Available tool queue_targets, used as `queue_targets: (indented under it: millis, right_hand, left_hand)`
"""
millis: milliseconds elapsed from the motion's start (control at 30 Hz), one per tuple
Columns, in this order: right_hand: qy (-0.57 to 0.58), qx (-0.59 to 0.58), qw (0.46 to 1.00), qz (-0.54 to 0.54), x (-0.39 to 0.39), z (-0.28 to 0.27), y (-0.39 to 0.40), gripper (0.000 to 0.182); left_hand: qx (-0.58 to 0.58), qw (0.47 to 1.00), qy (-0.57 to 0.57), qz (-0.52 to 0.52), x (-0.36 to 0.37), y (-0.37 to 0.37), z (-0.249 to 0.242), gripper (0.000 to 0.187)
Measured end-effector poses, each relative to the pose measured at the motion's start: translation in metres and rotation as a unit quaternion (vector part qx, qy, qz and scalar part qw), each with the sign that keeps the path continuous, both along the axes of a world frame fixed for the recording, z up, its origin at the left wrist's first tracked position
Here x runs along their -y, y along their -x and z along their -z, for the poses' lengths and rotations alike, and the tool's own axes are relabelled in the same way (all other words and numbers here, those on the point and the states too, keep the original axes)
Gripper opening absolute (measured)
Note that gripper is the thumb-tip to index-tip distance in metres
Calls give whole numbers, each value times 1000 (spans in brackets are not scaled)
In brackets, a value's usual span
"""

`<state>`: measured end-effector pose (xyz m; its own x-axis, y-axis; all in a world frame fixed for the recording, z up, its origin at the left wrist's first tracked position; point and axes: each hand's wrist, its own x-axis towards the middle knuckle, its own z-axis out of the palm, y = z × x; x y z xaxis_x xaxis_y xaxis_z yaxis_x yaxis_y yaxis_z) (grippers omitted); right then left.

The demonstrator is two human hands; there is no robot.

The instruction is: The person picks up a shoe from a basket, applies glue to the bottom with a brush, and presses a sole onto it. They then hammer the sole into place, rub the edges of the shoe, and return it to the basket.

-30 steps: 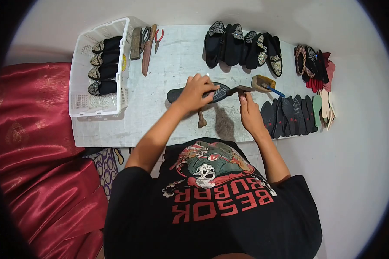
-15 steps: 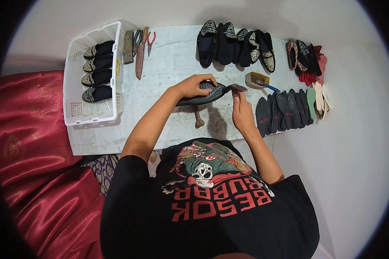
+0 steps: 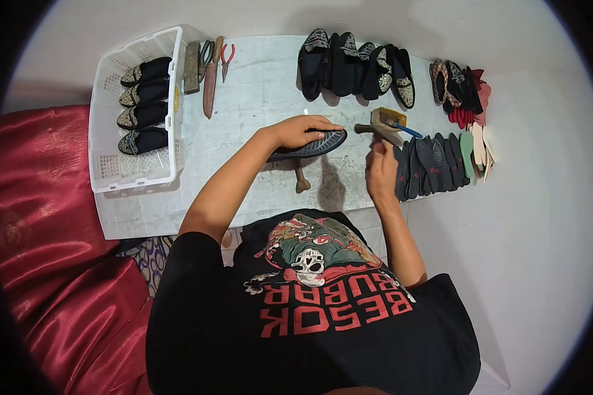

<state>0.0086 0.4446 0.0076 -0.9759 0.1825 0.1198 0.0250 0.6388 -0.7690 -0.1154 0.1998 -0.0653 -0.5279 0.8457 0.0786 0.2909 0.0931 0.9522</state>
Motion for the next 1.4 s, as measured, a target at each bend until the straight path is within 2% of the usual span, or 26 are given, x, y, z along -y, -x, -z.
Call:
queue_targets:
  millis: [33, 100, 200, 233, 300, 367, 500, 567, 633, 700, 867, 1000, 1067, 1100, 1167, 1200, 1400]
  right_hand:
    - [53, 33, 998, 15, 2, -20, 2, 36]
    - [87, 31, 996, 2, 2, -35, 1, 34]
    - [37, 17, 998, -38, 2, -23, -10, 33]
    - [-15, -18, 998, -51, 11, -24, -11, 32]
    - [-70, 85, 992, -52, 17, -7, -12, 33]
    - [-56, 109, 991, -58, 16, 8, -18, 34]
    - [-19, 93, 995, -27, 25, -2, -21, 33]
    - [-50, 29, 997, -57, 24, 5, -22, 32]
    - [-76, 33, 994, -72, 27, 3, -17, 32]
    - [-32, 118, 991, -52, 30, -7, -13, 30]
    - [-49, 72, 994, -68, 30, 14, -23, 32]
    - [-33, 64, 995, -70, 30, 15, -24, 33]
    - [-64, 41, 993, -93, 35, 10, -25, 31]
    - [-64, 43, 993, -89, 36, 7, -25, 31]
    - [-45, 117, 989, -83, 37, 2, -22, 29]
    - [-52, 69, 991, -102, 36, 4, -23, 29]
    - [-62, 110, 986, -109, 37, 8, -31, 25]
  left_hand:
    - [1, 1000, -1, 3, 1, 0, -2, 50]
    - [34, 999, 3, -2, 1, 1, -5, 50]
    - [34, 999, 8, 10, 1, 5, -4, 50]
    - [33, 999, 6, 10, 0, 6, -2, 50]
    - [26, 1000, -9, 9, 0, 6, 1, 50]
    - [33, 999, -6, 12, -1, 4, 4, 50]
    - [56, 998, -7, 9, 2, 5, 1, 50]
    - [56, 998, -8, 10, 2, 5, 5, 49]
    - [30, 999, -22, 3, 0, 5, 8, 48]
    - [19, 1000, -24, 6, 0, 4, 8, 48]
    - [-2, 1000, -25, -2, 2, 1, 7, 47]
    - [-1, 999, -36, -9, 2, 0, 6, 47]
    - [-13, 999, -40, -12, 2, 1, 7, 47]
    - [-3, 999, -43, -10, 2, 2, 10, 47]
    - [4, 999, -48, -2, -1, 3, 13, 47]
    - [1, 999, -44, -4, -1, 2, 12, 47]
    - [10, 999, -35, -5, 0, -1, 12, 49]
